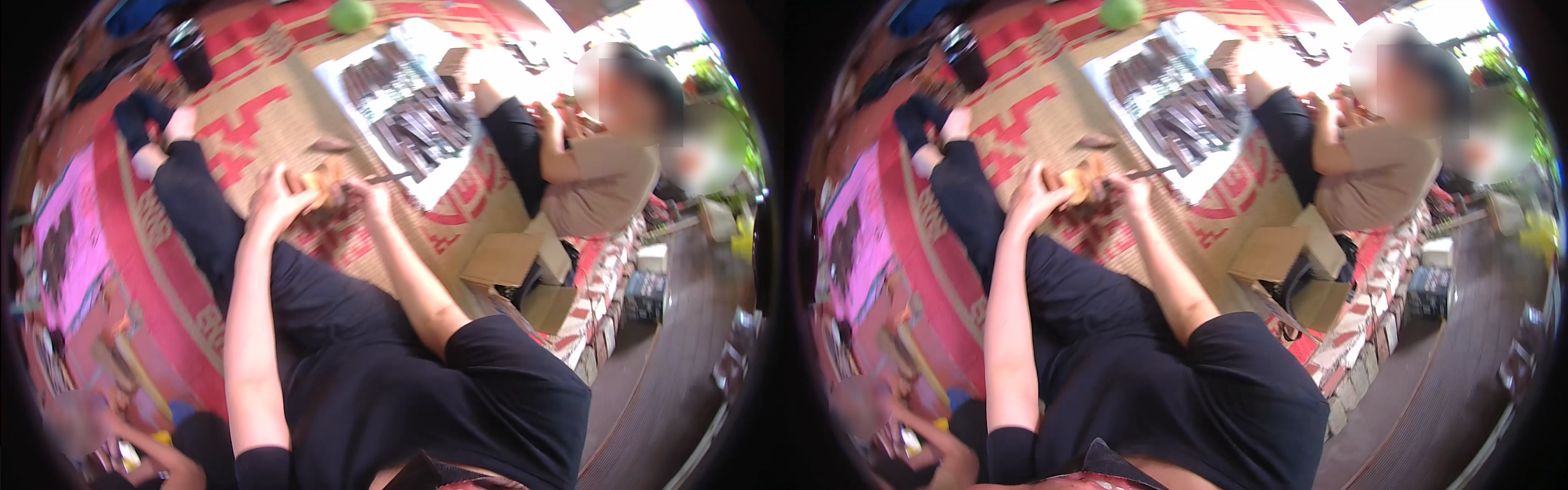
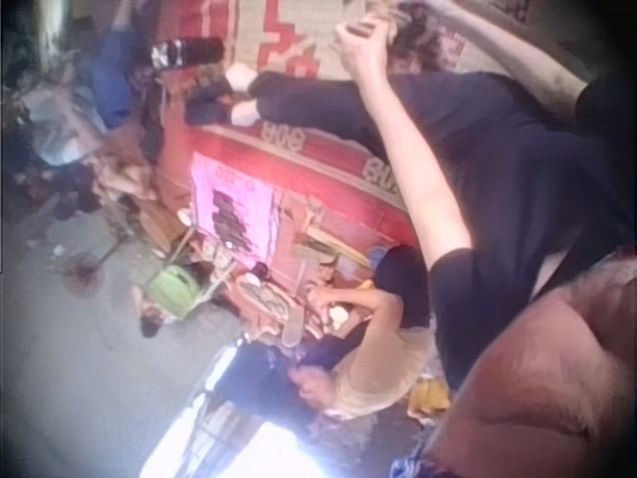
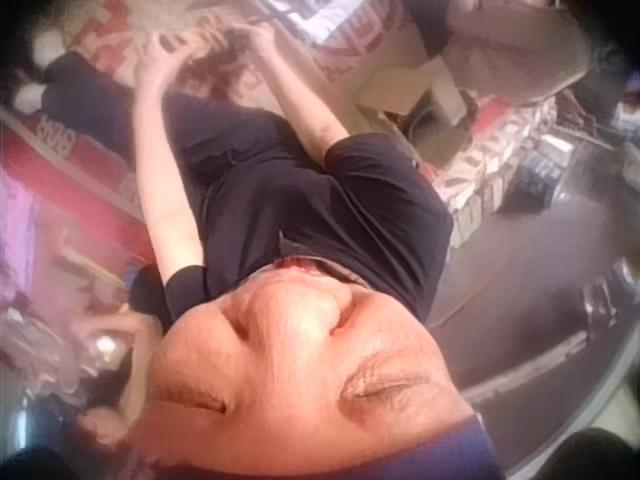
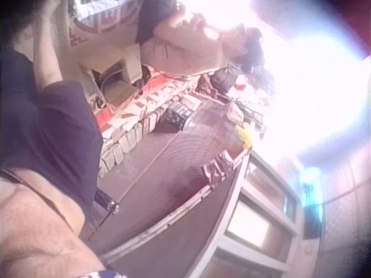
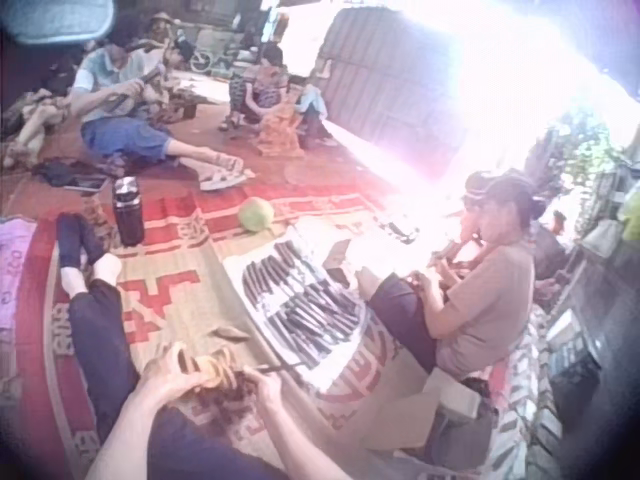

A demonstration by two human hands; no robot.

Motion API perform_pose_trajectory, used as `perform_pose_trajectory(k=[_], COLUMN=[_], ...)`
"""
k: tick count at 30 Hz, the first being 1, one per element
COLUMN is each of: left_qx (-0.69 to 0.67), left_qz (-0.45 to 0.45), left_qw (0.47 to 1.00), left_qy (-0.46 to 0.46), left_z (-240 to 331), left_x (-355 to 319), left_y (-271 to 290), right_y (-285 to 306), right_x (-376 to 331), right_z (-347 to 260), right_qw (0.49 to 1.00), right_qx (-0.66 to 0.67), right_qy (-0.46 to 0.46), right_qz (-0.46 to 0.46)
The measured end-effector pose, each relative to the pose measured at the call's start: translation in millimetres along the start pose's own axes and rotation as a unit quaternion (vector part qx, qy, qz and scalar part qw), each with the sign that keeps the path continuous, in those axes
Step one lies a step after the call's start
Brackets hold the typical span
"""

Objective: The person sits on a mat and carves a small piece of wood using a knife. They hold the wood in their left hand and use the knife in their right hand to shape the object. Other people are visible in the background, also engaged in similar carving activities.

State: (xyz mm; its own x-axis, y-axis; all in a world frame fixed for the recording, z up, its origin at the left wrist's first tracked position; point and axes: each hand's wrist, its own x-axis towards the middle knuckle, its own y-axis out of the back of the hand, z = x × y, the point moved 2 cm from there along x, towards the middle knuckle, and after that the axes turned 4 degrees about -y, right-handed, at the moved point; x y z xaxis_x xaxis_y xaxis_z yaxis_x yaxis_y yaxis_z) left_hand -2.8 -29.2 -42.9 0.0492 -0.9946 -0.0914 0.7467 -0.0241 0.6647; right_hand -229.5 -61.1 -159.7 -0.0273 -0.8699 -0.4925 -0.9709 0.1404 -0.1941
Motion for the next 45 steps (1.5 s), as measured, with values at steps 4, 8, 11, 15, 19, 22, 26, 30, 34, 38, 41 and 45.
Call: perform_pose_trajectory(k=[4, 8, 11, 15, 19, 22, 26, 30, 34, 38, 41, 45], left_qx=[0.015, 0.024, 0.025, 0.024, 0.053, 0.059, 0.023, 0.040, 0.065, 0.097, 0.121, 0.142], left_qz=[-0.004, -0.009, -0.002, -0.010, 0.011, 0.013, 0.012, 0.024, 0.005, -0.024, -0.021, 0.013], left_qw=[1.000, 0.999, 0.999, 0.999, 0.999, 0.998, 1.000, 0.996, 0.988, 0.985, 0.983, 0.981], left_qy=[0.021, 0.025, 0.022, 0.023, 0.008, -0.003, 0.009, -0.073, -0.142, -0.141, -0.134, -0.134], left_z=[18.8, 29.9, 26.4, 31.2, 22.8, 25.2, 36.7, 34.6, 40.1, 45.5, 43.9, 32.9], left_x=[-9.8, -9.7, -10.6, -11.1, -10.3, -10.0, -13.9, -14.6, -14.8, -17.9, -18.4, -13.3], left_y=[13.7, 13.7, 14.7, 17.3, 16.7, 16.0, 19.0, 14.5, 11.3, 14.9, 13.4, 11.4], right_y=[-11.9, 5.8, 1.9, 6.3, 11.9, 14.3, 5.6, -4.9, 0.3, 1.4, -1.5, -8.6], right_x=[-10.4, 5.1, 5.4, 11.0, 2.5, -5.5, -4.4, -12.0, -8.0, -5.5, -5.9, -9.9], right_z=[-8.7, 5.6, 6.7, 14.9, 11.9, 6.5, -1.7, -5.3, 2.0, 5.4, -0.8, -20.6], right_qw=[0.994, 0.986, 0.982, 0.972, 0.959, 0.977, 0.988, 0.994, 0.989, 0.986, 0.989, 0.996], right_qx=[0.109, 0.155, 0.172, 0.214, 0.253, 0.196, 0.149, 0.095, 0.138, 0.157, 0.141, 0.080], right_qy=[-0.018, -0.052, -0.070, -0.094, -0.113, -0.080, -0.043, -0.046, -0.051, -0.045, -0.037, 0.007], right_qz=[0.029, 0.023, 0.023, 0.033, 0.053, 0.022, -0.022, 0.027, 0.032, 0.031, 0.040, 0.044])
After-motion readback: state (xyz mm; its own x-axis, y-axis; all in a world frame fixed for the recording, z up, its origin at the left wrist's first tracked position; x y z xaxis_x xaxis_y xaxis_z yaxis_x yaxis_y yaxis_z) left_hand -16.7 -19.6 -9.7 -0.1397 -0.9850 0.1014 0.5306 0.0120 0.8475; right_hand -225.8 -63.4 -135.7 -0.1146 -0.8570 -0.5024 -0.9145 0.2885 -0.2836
